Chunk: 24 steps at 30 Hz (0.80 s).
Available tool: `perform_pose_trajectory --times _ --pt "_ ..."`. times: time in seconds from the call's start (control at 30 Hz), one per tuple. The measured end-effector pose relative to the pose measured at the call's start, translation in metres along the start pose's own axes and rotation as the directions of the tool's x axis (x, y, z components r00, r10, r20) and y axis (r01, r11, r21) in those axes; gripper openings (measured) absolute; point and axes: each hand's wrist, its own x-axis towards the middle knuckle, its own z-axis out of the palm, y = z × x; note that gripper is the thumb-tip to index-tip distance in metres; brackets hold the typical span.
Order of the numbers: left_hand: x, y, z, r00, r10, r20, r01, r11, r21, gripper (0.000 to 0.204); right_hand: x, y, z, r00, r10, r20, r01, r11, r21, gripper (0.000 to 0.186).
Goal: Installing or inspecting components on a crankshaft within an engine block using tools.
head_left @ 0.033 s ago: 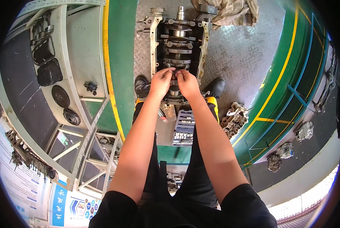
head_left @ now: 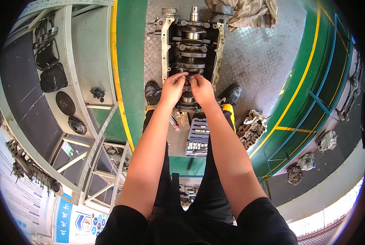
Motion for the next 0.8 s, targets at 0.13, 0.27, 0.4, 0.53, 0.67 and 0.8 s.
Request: perform_pose_trajectory --times 0.13,0.27,0.4,0.53,0.67,0.8 --pt "-0.001 0.001 0.008 0.999 0.043 -0.011 -0.044 0.998 -0.054 0.029 0.003 0.007 -0.007 0.995 0.044 -0.091 -0.043 0.999 0.016 0.028" --pt "0.006 -0.005 -0.005 0.991 0.102 -0.088 -0.107 0.993 -0.047 0.023 0.007 -0.001 -0.009 0.998 0.065 -0.007 -0.065 0.998 0.005 0.030" --pt "0.005 -0.006 0.004 0.988 0.082 -0.133 -0.089 0.995 -0.044 0.018 0.008 0.007 -0.005 0.997 0.072 -0.027 -0.072 0.997 -0.007 0.030" --pt "0.003 -0.007 0.005 0.981 0.133 -0.141 -0.139 0.990 -0.037 0.014 0.010 0.017 -0.001 0.997 0.072 0.014 -0.072 0.997 0.025 0.028" --pt "0.005 -0.005 0.007 0.977 0.183 -0.114 -0.184 0.983 -0.005 0.014 0.017 0.038 0.010 0.972 0.230 -0.044 -0.216 0.954 0.210 0.030" --pt "-0.001 -0.006 0.004 0.971 0.196 -0.135 -0.186 0.979 0.083 0.013 0.011 0.010 0.005 0.853 0.510 0.116 -0.471 0.652 0.595 0.030"
